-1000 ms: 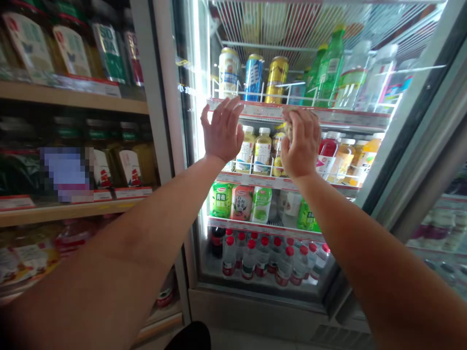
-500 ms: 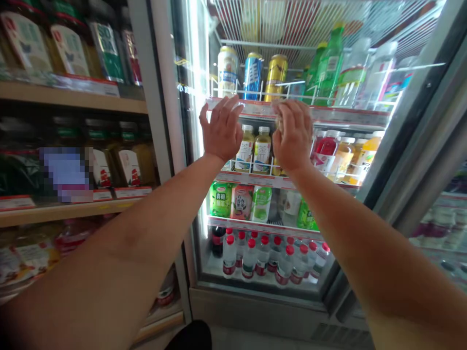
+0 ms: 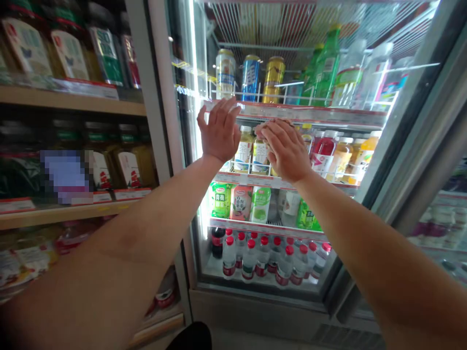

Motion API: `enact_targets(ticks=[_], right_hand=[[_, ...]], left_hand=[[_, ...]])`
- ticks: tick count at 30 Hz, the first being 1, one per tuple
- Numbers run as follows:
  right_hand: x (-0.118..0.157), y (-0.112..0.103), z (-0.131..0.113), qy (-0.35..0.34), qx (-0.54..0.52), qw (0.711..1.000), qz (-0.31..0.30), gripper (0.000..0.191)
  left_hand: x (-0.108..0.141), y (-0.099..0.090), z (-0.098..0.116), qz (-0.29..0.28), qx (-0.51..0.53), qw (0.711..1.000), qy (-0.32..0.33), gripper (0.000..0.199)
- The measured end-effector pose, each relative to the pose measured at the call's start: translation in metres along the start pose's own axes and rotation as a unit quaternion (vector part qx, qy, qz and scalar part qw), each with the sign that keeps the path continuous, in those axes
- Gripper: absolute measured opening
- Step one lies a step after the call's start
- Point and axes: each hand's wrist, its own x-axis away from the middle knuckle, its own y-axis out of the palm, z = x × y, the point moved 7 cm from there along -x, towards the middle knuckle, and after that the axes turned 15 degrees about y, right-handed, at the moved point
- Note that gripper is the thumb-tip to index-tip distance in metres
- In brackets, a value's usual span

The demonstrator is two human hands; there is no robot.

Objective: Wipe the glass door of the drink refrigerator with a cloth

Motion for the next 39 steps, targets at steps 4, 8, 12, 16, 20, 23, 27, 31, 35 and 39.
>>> enact_targets(ticks=[4,8,12,16,20,23,27,31,35,39], right_hand=[[0.001,-0.015,0.026,0.083,0.013,0.994,0.063,0.056],[0.008,-0.029,0.04,0.116,0.013,0.982,0.147,0.055],[0.024,-0.015,0.019,0.023,0.019,0.998,0.051,0.059],[0.027,-0.02,0.039,0.079,0.012,0.994,0.078,0.056],[0.035,-0.038,0.06,0.143,0.008,0.966,0.214,0.054],[0.04,-0.031,0.051,0.09,0.014,0.983,0.16,0.057],[0.038,-0.033,0.059,0.083,0.023,0.987,0.135,0.057],[0.038,-0.047,0.08,0.117,0.044,0.97,0.209,0.059],[0.046,-0.044,0.077,0.07,0.035,0.986,0.15,0.061],[0.052,-0.052,0.092,0.09,0.035,0.98,0.174,0.058]], left_hand=[[0.001,0.005,-0.002,-0.019,0.013,1.0,-0.007,0.082],[0.001,0.003,-0.001,0.005,0.024,1.0,0.0,0.076],[0.0,0.001,-0.001,0.018,0.007,1.0,-0.001,0.062],[0.0,-0.001,0.001,0.038,-0.019,0.999,0.012,0.057],[0.001,0.0,0.0,0.043,-0.004,0.999,0.011,0.061],[0.002,0.0,0.0,0.044,-0.005,0.999,0.016,0.064],[0.001,-0.002,0.001,0.053,-0.021,0.998,0.023,0.062],[0.0,0.001,0.0,0.049,-0.021,0.998,0.017,0.058],[0.0,0.002,0.0,0.063,0.006,0.998,0.025,0.06],[0.0,0.003,0.0,0.055,0.001,0.998,0.022,0.057]])
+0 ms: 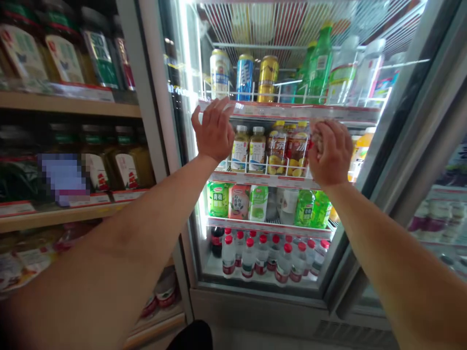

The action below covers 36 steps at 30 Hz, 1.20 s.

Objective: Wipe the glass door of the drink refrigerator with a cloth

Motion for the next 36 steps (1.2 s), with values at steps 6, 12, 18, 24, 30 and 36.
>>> enact_targets(ticks=[6,12,18,24,30,36], right_hand=[[0.012,-0.008,0.031,0.067,0.017,0.995,0.072,0.059],[0.012,-0.006,0.041,0.081,0.0,0.994,0.076,0.058],[0.001,-0.002,0.016,0.096,-0.009,0.993,0.063,0.056],[0.017,0.015,-0.043,-0.065,-0.006,0.994,-0.093,0.06],[0.003,0.019,-0.044,0.028,-0.005,0.999,-0.035,0.053],[0.017,0.034,-0.066,-0.002,-0.036,0.997,-0.074,0.056]], left_hand=[[0.002,0.003,-0.001,0.009,0.0,1.0,0.021,0.06],[0.005,0.008,-0.004,0.021,0.012,0.999,0.035,0.071],[0.002,0.005,-0.003,-0.006,-0.016,1.0,0.01,0.061],[0.002,0.009,-0.003,-0.026,-0.004,1.0,0.014,0.072],[0.001,0.003,-0.002,-0.044,-0.021,0.999,-0.015,0.061],[0.002,0.003,-0.002,-0.013,0.018,1.0,0.001,0.065]])
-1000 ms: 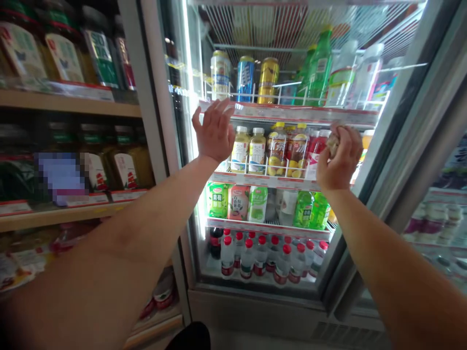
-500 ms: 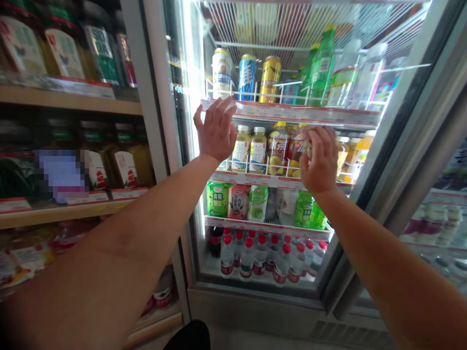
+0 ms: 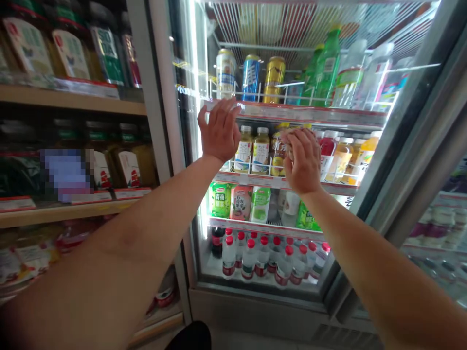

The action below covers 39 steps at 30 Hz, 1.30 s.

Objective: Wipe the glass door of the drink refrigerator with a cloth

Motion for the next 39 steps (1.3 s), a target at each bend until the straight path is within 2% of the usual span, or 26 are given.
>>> enact_targets(ticks=[5,8,12,18,21,23,25,27,29,31,35,39], right_hand=[[-0.005,0.011,-0.011,0.032,-0.022,0.999,-0.002,0.056],[-0.009,0.017,-0.023,0.028,-0.025,0.999,-0.01,0.057],[-0.017,0.026,-0.036,0.01,-0.023,0.998,-0.051,0.055],[-0.011,0.027,-0.041,0.02,-0.034,0.999,-0.023,0.054],[-0.004,0.033,-0.049,-0.011,-0.021,0.998,-0.053,0.054],[-0.012,0.035,-0.05,-0.02,-0.013,0.997,-0.067,0.053],[-0.029,0.033,-0.045,0.002,-0.013,0.999,-0.05,0.053],[-0.046,0.029,-0.038,0.042,-0.018,0.999,-0.002,0.052],[-0.052,0.028,-0.035,0.066,-0.02,0.997,0.025,0.051],[-0.047,0.033,-0.041,0.059,-0.02,0.998,0.008,0.054],[-0.03,0.046,-0.063,0.014,-0.027,0.997,-0.07,0.063],[-0.039,0.054,-0.073,0.012,-0.034,0.994,-0.101,0.068]], left_hand=[[0.003,0.003,-0.004,0.043,0.003,0.999,0.024,0.069],[0.004,0.005,-0.002,0.05,0.013,0.997,0.058,0.082],[0.005,0.007,-0.001,0.041,-0.009,0.996,0.079,0.082],[0.004,0.006,-0.001,0.022,-0.011,0.998,0.049,0.08],[0.004,0.002,-0.001,0.036,0.024,0.999,0.031,0.069],[0.003,0.001,-0.001,0.039,0.043,0.998,0.026,0.067],[0.003,0.001,-0.001,0.037,0.053,0.998,0.022,0.067],[0.003,0.002,-0.001,0.029,0.052,0.998,0.016,0.067],[0.003,0.003,-0.002,0.021,0.048,0.999,0.01,0.066],[0.003,0.004,-0.003,0.01,0.049,0.999,0.014,0.065],[0.002,0.007,-0.004,-0.016,0.049,0.998,0.036,0.064],[0.002,0.002,-0.003,0.005,0.037,0.999,0.02,0.061]])
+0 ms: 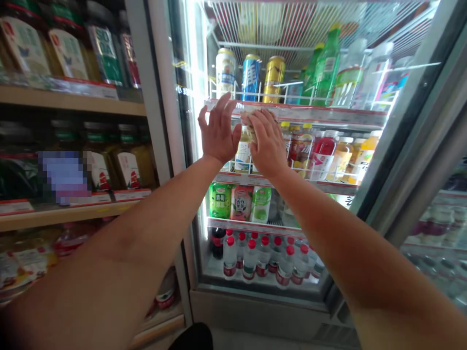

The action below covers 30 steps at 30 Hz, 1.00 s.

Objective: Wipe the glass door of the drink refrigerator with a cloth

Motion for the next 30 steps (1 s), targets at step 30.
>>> enact_targets(ticks=[30], right_hand=[[0.056,-0.045,0.095,0.066,0.146,0.985,0.067,0.059]], left_hand=[[0.013,0.001,0.029,-0.027,-0.05,0.98,0.192,0.045]])
